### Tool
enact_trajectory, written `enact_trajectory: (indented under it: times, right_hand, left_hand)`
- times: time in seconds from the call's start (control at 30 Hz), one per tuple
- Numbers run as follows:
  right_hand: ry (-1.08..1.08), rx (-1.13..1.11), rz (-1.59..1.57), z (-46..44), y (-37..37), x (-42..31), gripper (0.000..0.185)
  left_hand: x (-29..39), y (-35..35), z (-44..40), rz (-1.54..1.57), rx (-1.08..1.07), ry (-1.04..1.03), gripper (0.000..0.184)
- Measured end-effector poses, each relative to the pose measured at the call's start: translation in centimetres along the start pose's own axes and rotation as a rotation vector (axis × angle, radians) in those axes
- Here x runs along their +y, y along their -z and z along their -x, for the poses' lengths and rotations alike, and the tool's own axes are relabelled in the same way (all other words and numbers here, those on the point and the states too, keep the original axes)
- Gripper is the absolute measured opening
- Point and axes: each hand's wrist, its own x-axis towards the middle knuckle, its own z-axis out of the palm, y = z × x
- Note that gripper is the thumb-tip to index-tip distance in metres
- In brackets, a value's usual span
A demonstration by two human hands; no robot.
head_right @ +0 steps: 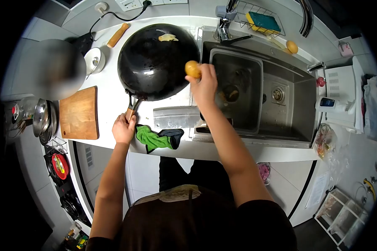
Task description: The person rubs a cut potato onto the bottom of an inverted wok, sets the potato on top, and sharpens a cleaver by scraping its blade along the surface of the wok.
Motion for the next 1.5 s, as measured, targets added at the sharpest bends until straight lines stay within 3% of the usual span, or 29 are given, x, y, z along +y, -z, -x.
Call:
enact_trajectory:
  times: [0.07, 0.2, 0.4, 0.53, 0.8, 0.93, 1.0, 1.27, 1.4, 1.5]
  right_hand:
    - [0.091, -0.007, 0.059, 0.5, -0.1, -0.1, 0.041]
    - [0.234, -0.279, 0.083, 3.6, -0.6, -3.1, 0.047]
    - [-0.085, -0.114, 0.07, 3.1, -0.7, 0.2, 0.052]
    - [0.067, -0.327, 0.103, 6.4, -2.5, -3.8, 0.051]
    - [0.389, -0.339, 0.29, 5.6, -2.2, -2.4, 0.043]
    - [0.131, -0.21, 0.251, 2.9, 0.3, 0.3, 0.04]
    - [0.018, -0.131, 0.062, 0.4, 0.4, 2.6, 0.04]
    - [-0.131, -0.22, -0.324, -9.3, -2.1, 11.4, 0.048]
    - [-0.129, -0.166, -0.028, -6.4, -0.8, 8.2, 0.042]
    - [-0.161, -0.064, -0.021, -2.6, -0.5, 5.4, 0.036]
  left_hand:
    - [0.0, 0.0, -0.4, -0.016, -0.011, 0.001, 0.038]
    - [-0.3, -0.4, 0.4, -0.003, 0.027, -0.029, 0.039]
    - [-0.1, -0.5, -0.1, 0.016, 0.042, -0.027, 0.039]
    - [-0.2, -0.5, 0.2, -0.005, 0.035, -0.025, 0.038]
    - [-0.3, -0.3, -0.2, 0.002, 0.037, -0.024, 0.039]
    - [-0.3, -0.3, 0.0, 0.009, 0.023, -0.011, 0.039]
    - [-0.2, -0.4, -0.2, 0.015, 0.025, -0.019, 0.039]
    - [0.0, -0.4, -0.1, 0.018, 0.053, -0.041, 0.039]
    - [0.1, -0.3, -0.1, 0.002, 0.022, -0.024, 0.04]
    - [0.0, -0.5, -0.2, -0.003, 0.032, -0.018, 0.04]
